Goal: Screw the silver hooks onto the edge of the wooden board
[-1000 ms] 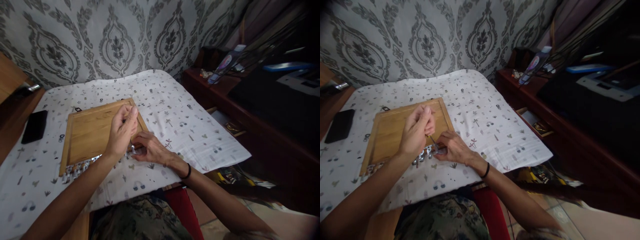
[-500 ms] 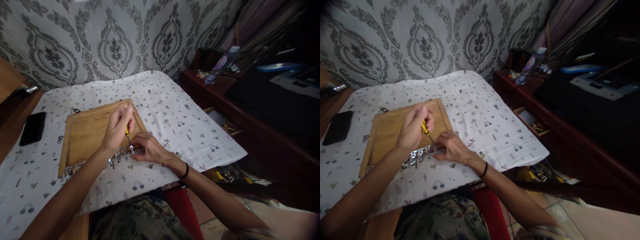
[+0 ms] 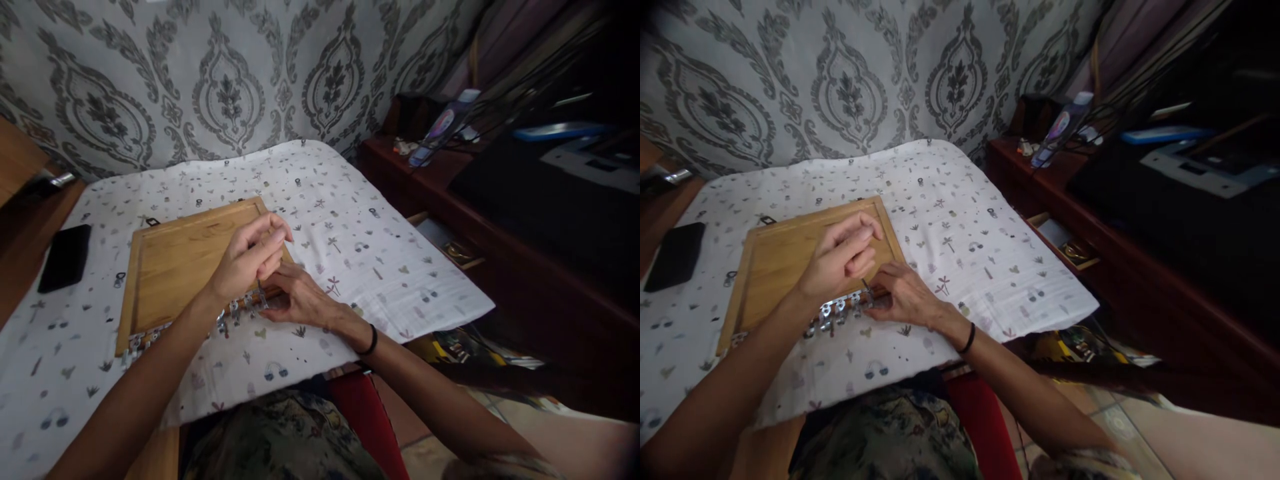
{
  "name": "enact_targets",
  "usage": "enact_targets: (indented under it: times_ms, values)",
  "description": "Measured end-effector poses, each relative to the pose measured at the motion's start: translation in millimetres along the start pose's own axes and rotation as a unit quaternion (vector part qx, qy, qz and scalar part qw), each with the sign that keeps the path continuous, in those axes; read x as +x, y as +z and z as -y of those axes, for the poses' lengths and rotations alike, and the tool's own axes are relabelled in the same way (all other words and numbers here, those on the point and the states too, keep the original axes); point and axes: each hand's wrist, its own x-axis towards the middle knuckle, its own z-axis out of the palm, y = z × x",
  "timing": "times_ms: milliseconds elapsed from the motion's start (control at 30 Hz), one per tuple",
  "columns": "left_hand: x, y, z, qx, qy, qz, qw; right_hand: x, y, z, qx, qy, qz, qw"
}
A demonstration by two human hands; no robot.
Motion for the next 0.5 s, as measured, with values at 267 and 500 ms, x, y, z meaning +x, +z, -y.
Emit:
enact_targets:
  times_ms: [267,500]
  values:
    - [-10,13.1,4,0.077,0.089,-0.267,0.956,-2,1,0,-0.016,0.011,-0.003,1.000]
    - [-4,10.8,-3,0.030,0.047,-0.129,0.990,-1,-1,1,0.011,0.007,0.011,1.000]
